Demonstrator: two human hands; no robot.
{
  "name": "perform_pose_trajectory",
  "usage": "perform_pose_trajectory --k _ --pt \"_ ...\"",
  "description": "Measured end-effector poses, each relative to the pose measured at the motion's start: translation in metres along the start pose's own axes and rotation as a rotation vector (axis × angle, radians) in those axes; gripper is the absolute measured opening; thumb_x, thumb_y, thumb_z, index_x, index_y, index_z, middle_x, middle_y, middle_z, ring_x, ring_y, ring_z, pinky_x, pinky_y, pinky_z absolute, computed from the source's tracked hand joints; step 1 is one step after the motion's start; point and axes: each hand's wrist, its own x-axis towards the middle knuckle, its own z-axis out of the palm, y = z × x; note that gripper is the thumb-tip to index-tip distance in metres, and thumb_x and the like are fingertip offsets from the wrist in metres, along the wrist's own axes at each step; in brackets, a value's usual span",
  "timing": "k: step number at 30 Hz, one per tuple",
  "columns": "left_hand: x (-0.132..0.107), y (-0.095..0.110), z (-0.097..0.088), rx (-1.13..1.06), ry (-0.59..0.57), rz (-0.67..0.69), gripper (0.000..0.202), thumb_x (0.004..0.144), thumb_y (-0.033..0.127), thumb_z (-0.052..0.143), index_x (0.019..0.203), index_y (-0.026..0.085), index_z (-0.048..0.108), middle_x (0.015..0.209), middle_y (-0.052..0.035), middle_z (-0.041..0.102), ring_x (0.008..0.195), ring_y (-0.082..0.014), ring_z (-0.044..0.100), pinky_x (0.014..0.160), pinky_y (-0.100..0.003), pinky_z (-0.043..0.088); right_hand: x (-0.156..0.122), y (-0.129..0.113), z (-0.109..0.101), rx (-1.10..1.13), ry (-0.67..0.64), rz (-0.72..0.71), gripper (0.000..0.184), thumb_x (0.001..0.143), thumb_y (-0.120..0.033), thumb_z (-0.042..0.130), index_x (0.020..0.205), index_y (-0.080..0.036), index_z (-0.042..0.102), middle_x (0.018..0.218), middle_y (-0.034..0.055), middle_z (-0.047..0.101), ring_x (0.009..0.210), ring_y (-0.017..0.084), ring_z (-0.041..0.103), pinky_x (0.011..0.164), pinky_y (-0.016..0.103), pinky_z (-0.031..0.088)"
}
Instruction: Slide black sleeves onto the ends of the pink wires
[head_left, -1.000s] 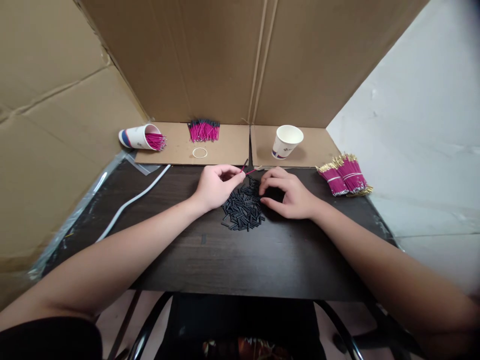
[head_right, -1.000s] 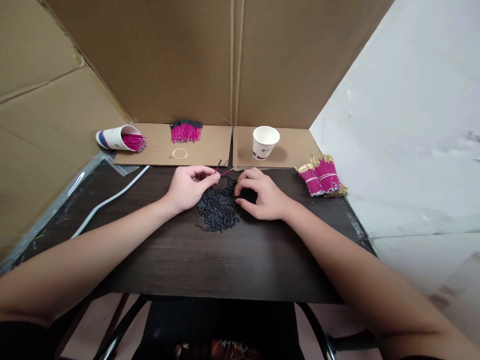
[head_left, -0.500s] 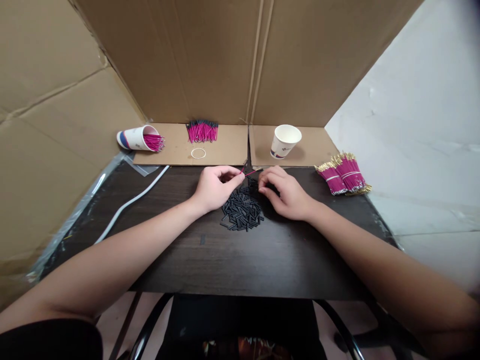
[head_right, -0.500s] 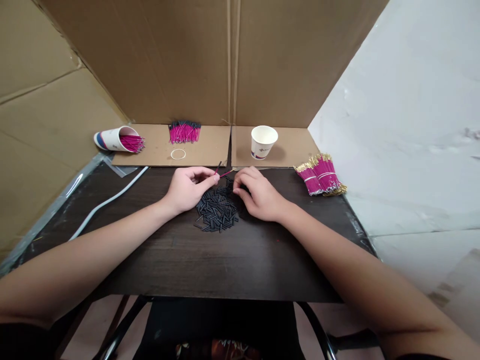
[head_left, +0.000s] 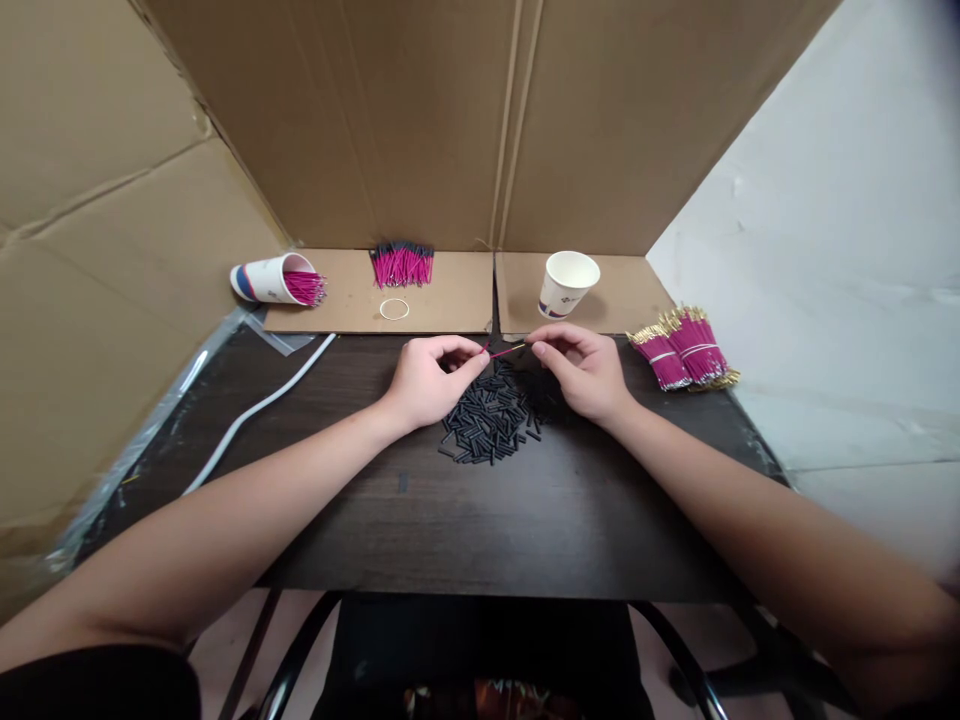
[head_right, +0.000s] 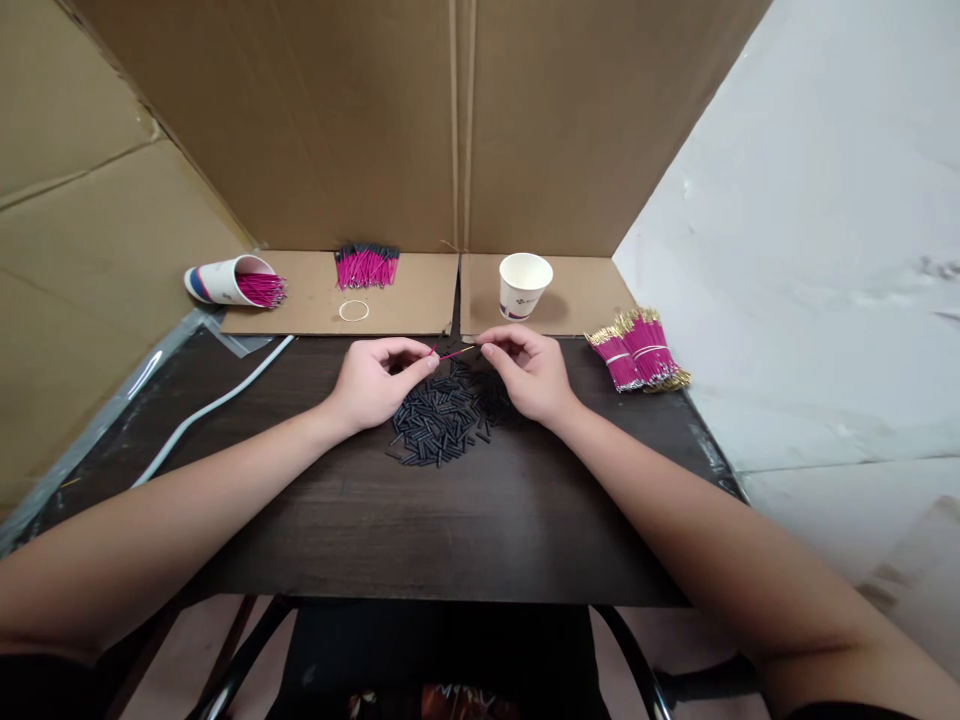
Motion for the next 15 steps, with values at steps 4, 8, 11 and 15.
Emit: perform_pose_trajectory --k 4,8,11,15 --pt "-0.0001 0.0005 0.0004 0.008 0.002 0.006 0.019 0.091 0.037 0.085 0.094 0.019 0.089 0.091 -0.0086 0.086 0.075 -0.0191 0.072 0.073 -0.035 0.060 -0.0008 -0.0009 0.0001 0.007 -0.025 -0.007 0.019 0.098 -0.042 0.080 0.104 -0.024 0.084 0.096 0.0056 0.081 0.087 0.023 0.072 0.085 0.043 0.061" --pt "-0.0004 0.0011 0.0010 0.015 0.002 0.010 0.019 0.091 0.038 0.084 0.094 0.020 0.089 0.089 -0.0080 0.086 0.074 -0.0190 0.071 0.073 -0.035 0.060 -0.0006 -0.0008 0.0004 0.000 -0.039 0.008 0.021 0.098 -0.043 0.080 0.103 -0.024 0.083 0.094 0.0053 0.080 0.085 0.022 0.071 0.082 0.043 0.060" --pt "-0.0008 0.0021 0.0011 0.018 -0.005 0.017 0.020 0.092 0.038 0.084 0.095 0.020 0.089 0.088 -0.0077 0.085 0.072 -0.0187 0.071 0.072 -0.034 0.060 -0.0007 -0.0013 0.0010 -0.009 -0.040 0.007 0.022 0.098 -0.045 0.080 0.103 -0.024 0.083 0.095 0.0055 0.080 0.085 0.023 0.071 0.082 0.043 0.060" --pt "-0.0011 0.0036 0.0008 0.018 -0.010 0.015 0.019 0.092 0.037 0.084 0.094 0.019 0.089 0.087 -0.0079 0.085 0.072 -0.0182 0.070 0.071 -0.034 0.059 -0.0009 -0.0019 0.0013 -0.016 -0.043 -0.020 0.020 0.098 -0.043 0.080 0.102 -0.024 0.083 0.097 0.0055 0.081 0.085 0.022 0.071 0.082 0.042 0.060"
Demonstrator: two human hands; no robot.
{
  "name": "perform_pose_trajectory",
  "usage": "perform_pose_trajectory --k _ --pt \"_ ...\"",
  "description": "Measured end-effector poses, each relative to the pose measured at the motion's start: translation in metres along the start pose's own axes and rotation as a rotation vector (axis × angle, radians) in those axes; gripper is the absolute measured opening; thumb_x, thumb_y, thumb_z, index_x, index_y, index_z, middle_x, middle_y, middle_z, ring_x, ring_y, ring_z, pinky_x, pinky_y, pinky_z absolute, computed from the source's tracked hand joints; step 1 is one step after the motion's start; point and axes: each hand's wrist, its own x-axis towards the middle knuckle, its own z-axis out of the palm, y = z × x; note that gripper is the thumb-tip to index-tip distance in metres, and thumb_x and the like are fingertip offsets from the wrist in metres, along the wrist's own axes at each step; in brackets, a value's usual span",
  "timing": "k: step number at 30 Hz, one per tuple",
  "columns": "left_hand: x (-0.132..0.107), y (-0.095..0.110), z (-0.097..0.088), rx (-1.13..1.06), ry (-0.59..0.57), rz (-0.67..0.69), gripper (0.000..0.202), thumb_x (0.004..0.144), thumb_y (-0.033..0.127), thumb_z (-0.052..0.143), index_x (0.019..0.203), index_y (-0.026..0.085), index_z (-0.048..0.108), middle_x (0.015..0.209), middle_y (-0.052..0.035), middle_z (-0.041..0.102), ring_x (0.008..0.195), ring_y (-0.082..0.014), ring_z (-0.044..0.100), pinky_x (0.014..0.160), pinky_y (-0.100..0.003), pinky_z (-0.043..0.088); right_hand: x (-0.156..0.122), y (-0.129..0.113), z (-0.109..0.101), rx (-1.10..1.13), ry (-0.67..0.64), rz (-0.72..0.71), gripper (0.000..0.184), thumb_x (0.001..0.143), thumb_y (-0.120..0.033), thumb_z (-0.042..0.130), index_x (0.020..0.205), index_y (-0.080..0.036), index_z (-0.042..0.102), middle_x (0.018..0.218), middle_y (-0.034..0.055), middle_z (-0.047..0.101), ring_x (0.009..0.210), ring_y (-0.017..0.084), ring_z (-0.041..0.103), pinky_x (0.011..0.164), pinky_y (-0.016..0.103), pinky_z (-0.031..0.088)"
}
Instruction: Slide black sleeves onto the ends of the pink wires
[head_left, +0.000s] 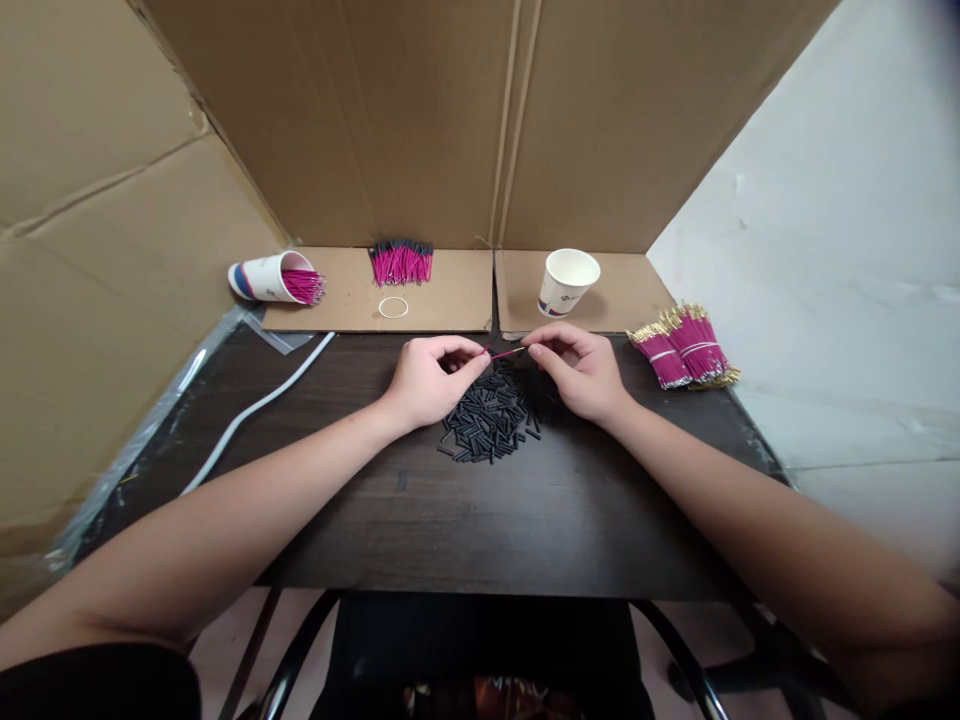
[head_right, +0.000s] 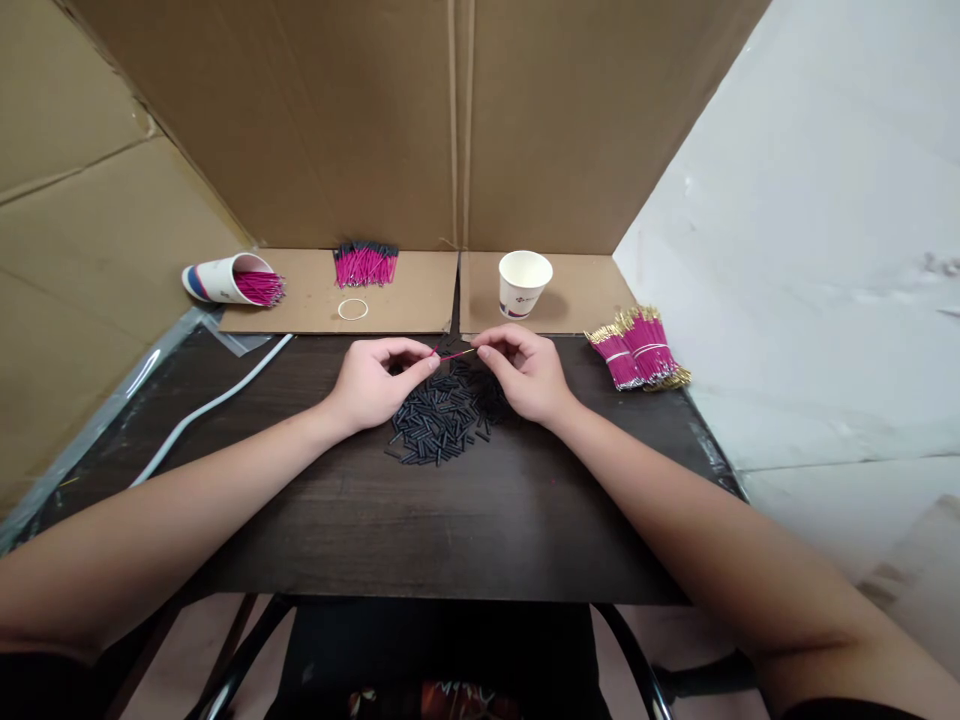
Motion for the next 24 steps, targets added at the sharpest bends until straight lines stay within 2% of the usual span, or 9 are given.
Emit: perform_pose_trajectory --k 8,14,24 --pt "-0.0008 0.0002 -0.0002 0.027 -0.015 0.018 0.021 0.093 0.039 0.082 0.094 0.019 0.089 0.087 -0.0074 0.085 0.073 -0.0188 0.070 0.072 -0.034 0.059 -0.0013 0.0003 0.0013 -0.041 -0.001 -0.036 0.021 0.098 -0.045 0.079 0.100 -0.024 0.084 0.100 0.0065 0.082 0.088 0.024 0.072 0.082 0.043 0.060" --pt "-0.0024 0.0016 -0.0001 0.043 -0.024 0.035 0.020 0.094 0.038 0.081 0.093 0.020 0.089 0.088 -0.0073 0.085 0.075 -0.0199 0.072 0.075 -0.035 0.060 -0.0019 0.0041 0.0035 0.091 -0.014 0.037 0.030 0.093 -0.051 0.087 0.106 -0.025 0.080 0.097 0.0050 0.080 0.085 0.022 0.071 0.082 0.042 0.061" --pt "-0.0032 0.0026 -0.0002 0.049 -0.025 0.044 0.020 0.095 0.038 0.081 0.094 0.020 0.088 0.089 -0.0070 0.086 0.076 -0.0199 0.073 0.076 -0.035 0.060 0.0001 0.0035 0.0025 0.116 -0.019 0.067 0.025 0.090 -0.047 0.090 0.099 -0.025 0.081 0.093 0.0038 0.080 0.083 0.021 0.072 0.080 0.041 0.061"
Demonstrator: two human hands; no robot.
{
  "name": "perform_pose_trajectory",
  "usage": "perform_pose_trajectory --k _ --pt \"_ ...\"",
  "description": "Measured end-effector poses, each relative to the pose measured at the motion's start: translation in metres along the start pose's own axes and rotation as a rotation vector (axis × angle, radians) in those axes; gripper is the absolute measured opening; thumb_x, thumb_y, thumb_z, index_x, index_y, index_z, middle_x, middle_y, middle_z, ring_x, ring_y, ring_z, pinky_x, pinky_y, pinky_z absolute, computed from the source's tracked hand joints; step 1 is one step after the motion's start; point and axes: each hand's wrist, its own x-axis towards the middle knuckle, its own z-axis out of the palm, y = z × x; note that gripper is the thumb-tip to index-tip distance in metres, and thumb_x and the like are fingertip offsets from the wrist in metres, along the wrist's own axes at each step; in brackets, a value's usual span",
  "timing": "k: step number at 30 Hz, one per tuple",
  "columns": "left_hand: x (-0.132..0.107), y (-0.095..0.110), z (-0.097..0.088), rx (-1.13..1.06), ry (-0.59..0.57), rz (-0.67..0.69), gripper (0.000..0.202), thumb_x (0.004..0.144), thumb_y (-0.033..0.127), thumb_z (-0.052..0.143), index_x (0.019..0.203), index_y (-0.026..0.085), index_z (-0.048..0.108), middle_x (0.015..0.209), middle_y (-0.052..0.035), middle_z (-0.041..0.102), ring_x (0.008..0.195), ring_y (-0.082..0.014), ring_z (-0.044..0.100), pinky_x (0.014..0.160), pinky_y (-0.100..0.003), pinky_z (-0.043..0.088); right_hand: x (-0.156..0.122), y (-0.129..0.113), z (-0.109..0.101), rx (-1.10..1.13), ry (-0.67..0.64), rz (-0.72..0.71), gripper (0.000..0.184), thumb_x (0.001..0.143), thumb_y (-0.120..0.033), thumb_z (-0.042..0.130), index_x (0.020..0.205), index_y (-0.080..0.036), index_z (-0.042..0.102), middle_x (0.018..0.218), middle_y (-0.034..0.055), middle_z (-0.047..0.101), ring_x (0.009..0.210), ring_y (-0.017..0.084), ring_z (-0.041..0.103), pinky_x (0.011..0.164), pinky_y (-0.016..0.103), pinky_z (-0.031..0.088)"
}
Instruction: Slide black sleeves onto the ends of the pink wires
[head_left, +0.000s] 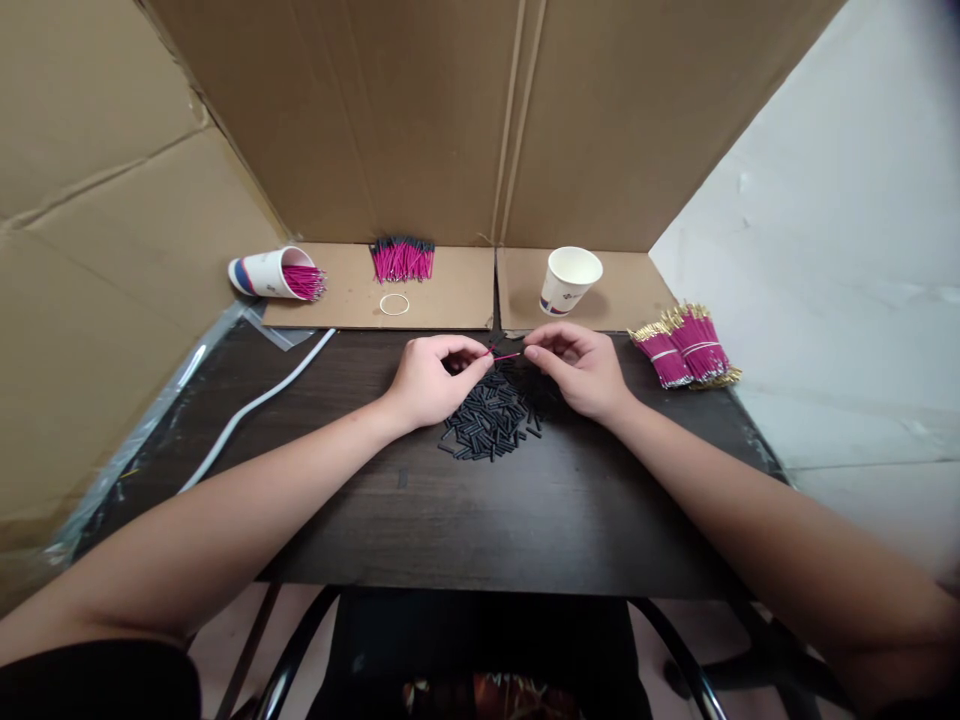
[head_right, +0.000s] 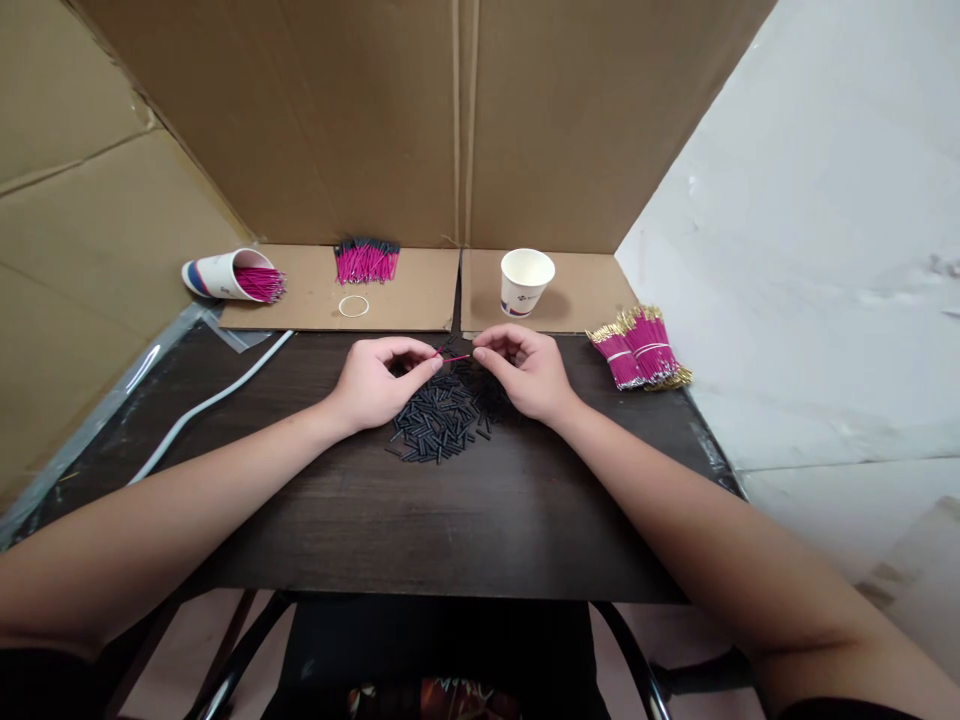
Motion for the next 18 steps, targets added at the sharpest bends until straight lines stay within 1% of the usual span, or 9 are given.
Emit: perform_pose_trajectory --k 7,13,18 --pt "-0.0004 -0.0011 0.0001 0.005 -0.001 0.027 0.017 0.095 0.035 0.081 0.094 0.019 0.088 0.088 -0.0069 0.085 0.076 -0.0196 0.073 0.076 -0.035 0.059 -0.0006 0.0001 -0.0008 0.011 -0.027 -0.014 0.022 0.093 -0.043 0.089 0.101 -0.024 0.082 0.091 0.0037 0.079 0.080 0.019 0.071 0.078 0.039 0.061" --pt "-0.0004 -0.0024 0.0002 -0.010 -0.004 0.036 0.016 0.095 0.032 0.081 0.094 0.018 0.088 0.088 -0.0063 0.085 0.076 -0.0187 0.073 0.076 -0.034 0.058 0.0000 0.0028 -0.0006 0.026 -0.019 -0.040 0.023 0.092 -0.042 0.091 0.100 -0.023 0.082 0.090 0.0037 0.079 0.079 0.018 0.070 0.075 0.036 0.059" --pt "-0.0003 -0.0030 0.0004 -0.016 -0.005 0.042 0.014 0.095 0.030 0.082 0.095 0.018 0.088 0.089 -0.0063 0.085 0.077 -0.0187 0.074 0.076 -0.033 0.059 0.0000 0.0033 -0.0006 0.031 -0.033 -0.055 0.018 0.093 -0.038 0.090 0.100 -0.023 0.083 0.089 0.0026 0.079 0.076 0.017 0.069 0.074 0.035 0.058"
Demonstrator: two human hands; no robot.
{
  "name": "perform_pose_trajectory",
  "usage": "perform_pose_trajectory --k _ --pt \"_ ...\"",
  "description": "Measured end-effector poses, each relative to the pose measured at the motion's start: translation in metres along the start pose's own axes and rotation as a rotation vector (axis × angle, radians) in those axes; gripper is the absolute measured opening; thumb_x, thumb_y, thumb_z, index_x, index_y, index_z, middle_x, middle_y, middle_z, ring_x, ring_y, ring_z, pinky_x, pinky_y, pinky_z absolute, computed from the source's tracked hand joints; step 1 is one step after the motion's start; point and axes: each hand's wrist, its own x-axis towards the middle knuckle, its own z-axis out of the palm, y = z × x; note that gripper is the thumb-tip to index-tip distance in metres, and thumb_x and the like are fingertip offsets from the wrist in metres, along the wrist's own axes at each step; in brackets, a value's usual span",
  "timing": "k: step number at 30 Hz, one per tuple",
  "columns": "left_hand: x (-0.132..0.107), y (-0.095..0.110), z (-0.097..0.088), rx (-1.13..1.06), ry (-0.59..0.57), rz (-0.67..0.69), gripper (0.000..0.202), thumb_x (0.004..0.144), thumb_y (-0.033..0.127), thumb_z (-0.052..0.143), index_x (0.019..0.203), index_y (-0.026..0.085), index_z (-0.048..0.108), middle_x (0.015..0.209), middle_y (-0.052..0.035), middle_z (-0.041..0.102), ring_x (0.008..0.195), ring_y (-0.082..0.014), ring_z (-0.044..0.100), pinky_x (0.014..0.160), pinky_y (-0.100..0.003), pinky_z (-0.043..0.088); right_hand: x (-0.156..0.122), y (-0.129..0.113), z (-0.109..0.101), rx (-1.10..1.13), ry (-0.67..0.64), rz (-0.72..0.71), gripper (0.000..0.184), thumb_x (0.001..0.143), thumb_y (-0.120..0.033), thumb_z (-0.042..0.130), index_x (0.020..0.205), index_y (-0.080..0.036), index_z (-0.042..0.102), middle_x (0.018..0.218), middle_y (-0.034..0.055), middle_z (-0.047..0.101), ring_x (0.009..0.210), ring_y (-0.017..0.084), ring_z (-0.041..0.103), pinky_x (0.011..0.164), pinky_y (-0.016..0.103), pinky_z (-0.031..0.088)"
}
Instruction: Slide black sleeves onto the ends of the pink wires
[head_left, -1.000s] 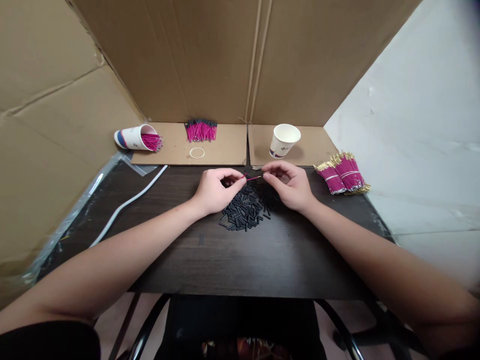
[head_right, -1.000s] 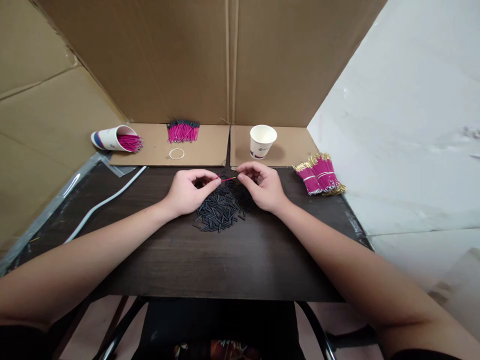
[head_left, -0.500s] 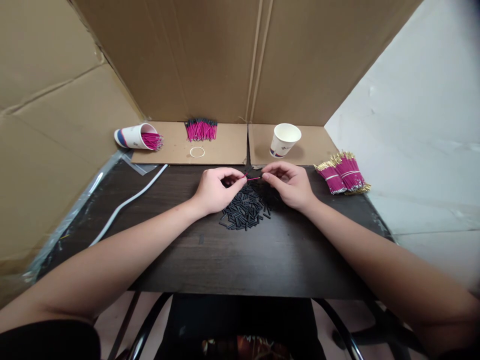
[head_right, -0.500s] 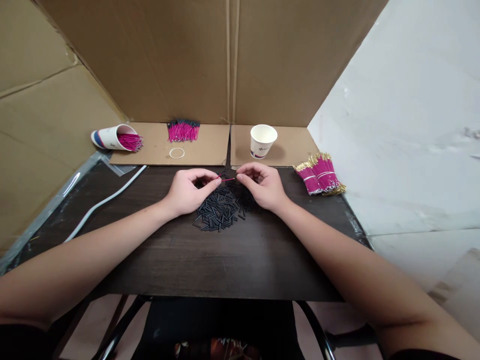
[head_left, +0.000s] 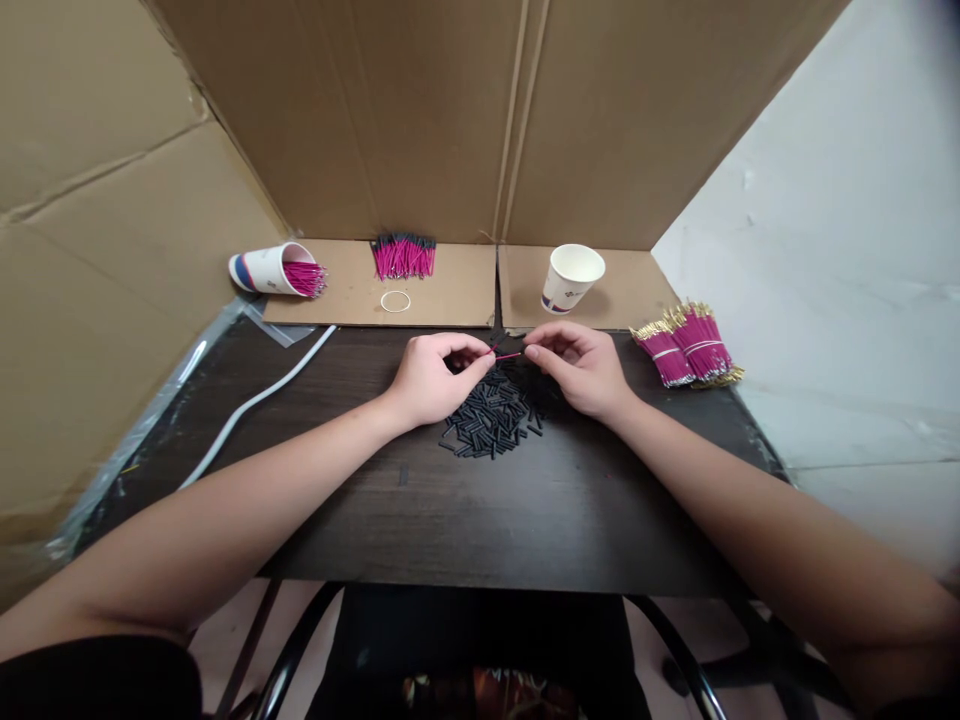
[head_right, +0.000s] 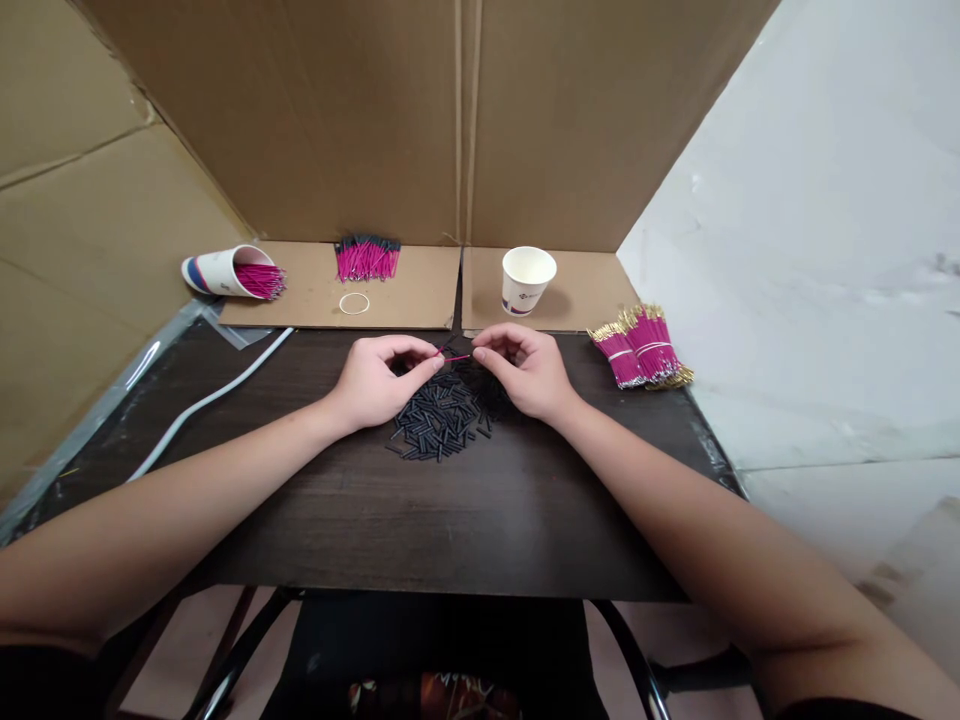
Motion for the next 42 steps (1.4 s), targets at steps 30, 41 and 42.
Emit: perform_pose_trajectory --k 30,41,42 --pt "-0.0007 -0.0007 0.0004 0.014 -0.010 0.022 0.014 0.095 0.031 0.082 0.096 0.018 0.088 0.087 -0.0064 0.084 0.076 -0.0190 0.074 0.074 -0.033 0.059 -0.0005 -0.0061 0.0023 -0.037 -0.018 0.051 0.024 0.092 -0.044 0.089 0.099 -0.023 0.082 0.085 0.0032 0.078 0.071 0.017 0.067 0.069 0.036 0.059" --pt "0.0041 -0.0007 0.0011 -0.221 0.039 -0.108 0.024 0.092 0.040 0.086 0.098 0.016 0.087 0.093 -0.0095 0.086 0.082 -0.0201 0.077 0.083 -0.037 0.064 -0.0022 -0.0061 0.0024 -0.066 0.024 0.049 0.034 0.088 -0.043 0.094 0.114 -0.023 0.081 0.095 0.0041 0.080 0.081 0.019 0.069 0.080 0.040 0.058" --pt "0.0044 0.0006 0.0017 -0.275 0.045 -0.130 0.025 0.091 0.040 0.087 0.098 0.016 0.087 0.093 -0.0098 0.086 0.083 -0.0201 0.077 0.084 -0.037 0.065 -0.0030 -0.0078 0.0037 -0.067 0.033 0.058 0.033 0.089 -0.043 0.093 0.112 -0.023 0.082 0.094 0.0040 0.081 0.080 0.019 0.069 0.080 0.040 0.058"
